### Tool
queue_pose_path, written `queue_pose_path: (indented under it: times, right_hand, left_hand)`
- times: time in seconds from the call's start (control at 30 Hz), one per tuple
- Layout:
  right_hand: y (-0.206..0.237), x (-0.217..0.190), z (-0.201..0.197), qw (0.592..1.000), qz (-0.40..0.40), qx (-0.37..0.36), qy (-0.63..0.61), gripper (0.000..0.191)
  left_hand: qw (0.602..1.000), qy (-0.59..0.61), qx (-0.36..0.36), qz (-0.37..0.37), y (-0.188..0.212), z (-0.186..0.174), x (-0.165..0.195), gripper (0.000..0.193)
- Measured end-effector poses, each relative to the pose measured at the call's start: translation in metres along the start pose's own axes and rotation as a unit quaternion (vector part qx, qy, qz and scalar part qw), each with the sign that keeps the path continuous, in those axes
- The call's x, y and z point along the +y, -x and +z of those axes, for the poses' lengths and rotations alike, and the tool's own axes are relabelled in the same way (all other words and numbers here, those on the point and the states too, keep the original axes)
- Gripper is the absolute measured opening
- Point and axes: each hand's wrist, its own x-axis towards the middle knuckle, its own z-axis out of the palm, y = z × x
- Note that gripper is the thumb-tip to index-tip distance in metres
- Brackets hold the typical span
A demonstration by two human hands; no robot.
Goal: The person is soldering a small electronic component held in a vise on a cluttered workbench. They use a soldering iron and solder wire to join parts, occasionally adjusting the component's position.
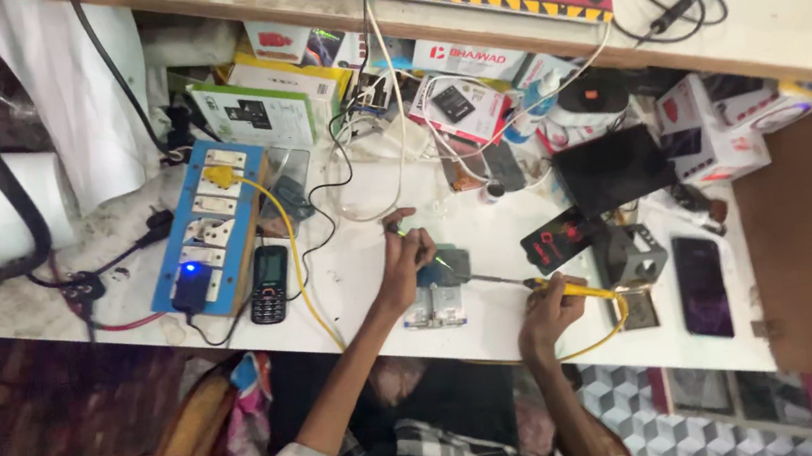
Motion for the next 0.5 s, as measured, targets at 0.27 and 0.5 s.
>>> queue_pose_path:
  times: [0.27,0.5]
  right_hand:
    - [-0.001,-0.003,-0.004,1.000,-0.009,0.006,0.023,0.016]
    - [0.003,-0.008,-0.002,0.999,-0.004,0.042,0.022,0.016]
  left_hand:
    - [1.000,-0.002,0.031,-0.006,-0.007,-0.001,-0.016,0.037]
    - [0.998,-0.031,0.052,-0.027,-0.002,-0.004,-0.012,0.040]
